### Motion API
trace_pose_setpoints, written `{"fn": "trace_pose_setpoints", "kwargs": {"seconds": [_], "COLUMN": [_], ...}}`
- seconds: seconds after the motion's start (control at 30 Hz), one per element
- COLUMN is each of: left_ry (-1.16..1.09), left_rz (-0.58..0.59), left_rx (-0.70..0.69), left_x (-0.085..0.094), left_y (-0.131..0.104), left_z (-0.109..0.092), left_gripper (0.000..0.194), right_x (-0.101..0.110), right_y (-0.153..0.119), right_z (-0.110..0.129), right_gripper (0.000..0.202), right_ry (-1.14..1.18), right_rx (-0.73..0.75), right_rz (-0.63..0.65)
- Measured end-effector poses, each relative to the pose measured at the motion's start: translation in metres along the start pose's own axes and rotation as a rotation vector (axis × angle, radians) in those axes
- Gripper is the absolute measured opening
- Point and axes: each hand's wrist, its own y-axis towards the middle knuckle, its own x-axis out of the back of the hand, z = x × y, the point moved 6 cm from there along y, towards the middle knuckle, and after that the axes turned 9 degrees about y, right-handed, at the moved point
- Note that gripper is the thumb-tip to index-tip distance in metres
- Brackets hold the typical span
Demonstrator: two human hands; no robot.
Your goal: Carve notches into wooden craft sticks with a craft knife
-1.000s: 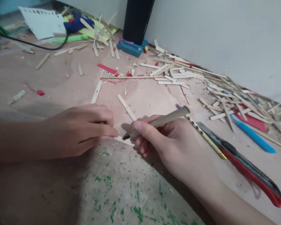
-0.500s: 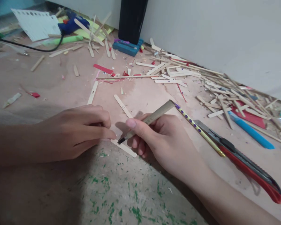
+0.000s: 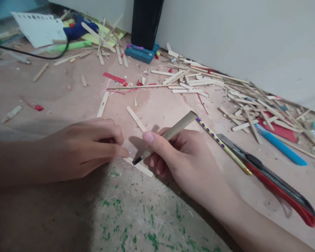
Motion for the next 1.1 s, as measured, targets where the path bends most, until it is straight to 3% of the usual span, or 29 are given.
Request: {"fn": "trace_pose_setpoints", "kwargs": {"seconds": [0.2,0.37,0.57,0.77,0.87,1.0,1.1], "left_ry": [-0.004,-0.062,-0.131,-0.202,-0.239,-0.266,-0.267], "left_rz": [-0.004,-0.013,0.007,0.053,0.070,0.092,0.084], "left_rx": [-0.003,-0.044,-0.050,-0.042,-0.029,-0.008,-0.017], "left_x": [0.000,0.002,0.004,0.007,0.006,0.004,0.003], "left_y": [-0.001,-0.002,-0.002,-0.001,0.000,0.000,-0.001], "left_z": [-0.001,-0.003,-0.002,-0.001,0.000,0.003,0.004], "left_gripper": [0.027,0.025,0.022,0.024,0.025,0.028,0.027], "right_x": [-0.002,0.004,0.008,0.014,0.011,0.006,0.002], "right_y": [-0.010,-0.019,-0.016,-0.021,-0.025,-0.027,-0.026], "right_z": [0.009,0.019,0.008,0.014,0.015,0.023,0.027], "right_gripper": [0.043,0.032,0.024,0.007,0.002,0.020,0.019], "right_ry": [-0.066,-0.172,-0.043,-0.113,-0.105,-0.250,-0.302], "right_rx": [0.159,0.309,0.204,0.272,0.263,0.326,0.373], "right_rz": [0.005,-0.090,-0.039,-0.090,-0.006,0.152,0.273]}}
